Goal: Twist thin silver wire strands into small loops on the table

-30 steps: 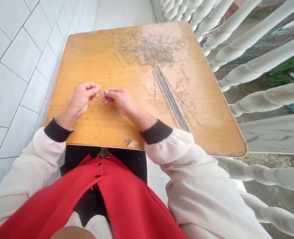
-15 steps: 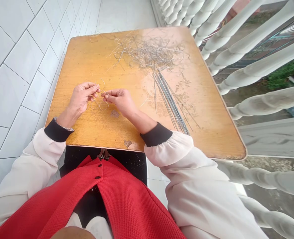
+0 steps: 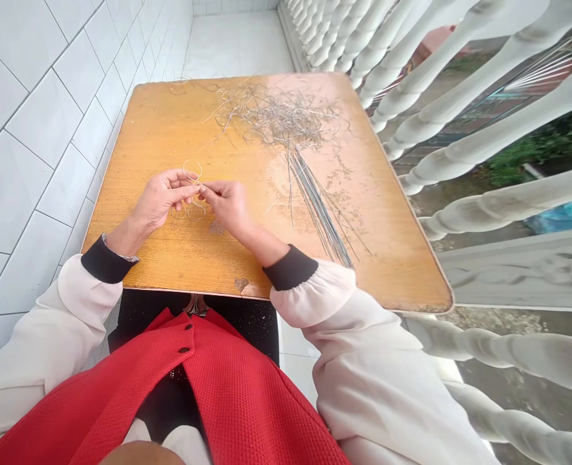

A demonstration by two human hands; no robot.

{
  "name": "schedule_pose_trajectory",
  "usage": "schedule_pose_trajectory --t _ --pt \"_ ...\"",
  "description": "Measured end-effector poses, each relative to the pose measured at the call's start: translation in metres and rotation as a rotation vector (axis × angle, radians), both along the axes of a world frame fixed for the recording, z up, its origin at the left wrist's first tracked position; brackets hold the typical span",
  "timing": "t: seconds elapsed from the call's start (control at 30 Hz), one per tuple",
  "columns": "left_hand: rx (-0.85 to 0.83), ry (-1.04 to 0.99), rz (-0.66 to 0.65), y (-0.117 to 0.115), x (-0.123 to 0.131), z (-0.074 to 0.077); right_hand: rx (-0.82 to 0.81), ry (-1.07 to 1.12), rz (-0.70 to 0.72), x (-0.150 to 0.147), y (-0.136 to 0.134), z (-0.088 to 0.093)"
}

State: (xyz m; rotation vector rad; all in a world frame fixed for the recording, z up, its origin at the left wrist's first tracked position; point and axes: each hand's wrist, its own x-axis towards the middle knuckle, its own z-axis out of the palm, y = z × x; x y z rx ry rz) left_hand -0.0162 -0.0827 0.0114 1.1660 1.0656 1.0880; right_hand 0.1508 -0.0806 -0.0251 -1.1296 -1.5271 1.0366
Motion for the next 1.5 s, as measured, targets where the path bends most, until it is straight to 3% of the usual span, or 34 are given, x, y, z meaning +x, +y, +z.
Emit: schedule_pose_trajectory --t 0.13,0.3,0.57,1.0,1.23,1.5 --pt "-0.003 0.046 0.042 0.001 0.001 -0.001 0.046 -0.065 0.007 -0.001 -0.001 0.000" --pt "0.020 0.040 0.081 0.001 -0.001 0.002 -0.179 0.105 0.066 0.002 -0.002 0.010" --pt "-0.038 0.002 0.034 0.001 -0.004 0.004 -0.363 0.295 0.091 0.002 -0.005 0.020" --pt "-0.077 -0.149 -0.155 0.004 -0.008 -0.003 -0.222 0.259 0.017 0.000 -0.002 0.011" --pt "-0.107 -0.152 -0.110 0.006 -0.006 -0.002 -0.214 0.272 0.042 -0.002 -0.003 0.009" --pt "-0.032 -0.059 0.011 0.006 -0.005 -0.002 -0.280 0.265 0.068 0.003 -0.005 0.013"
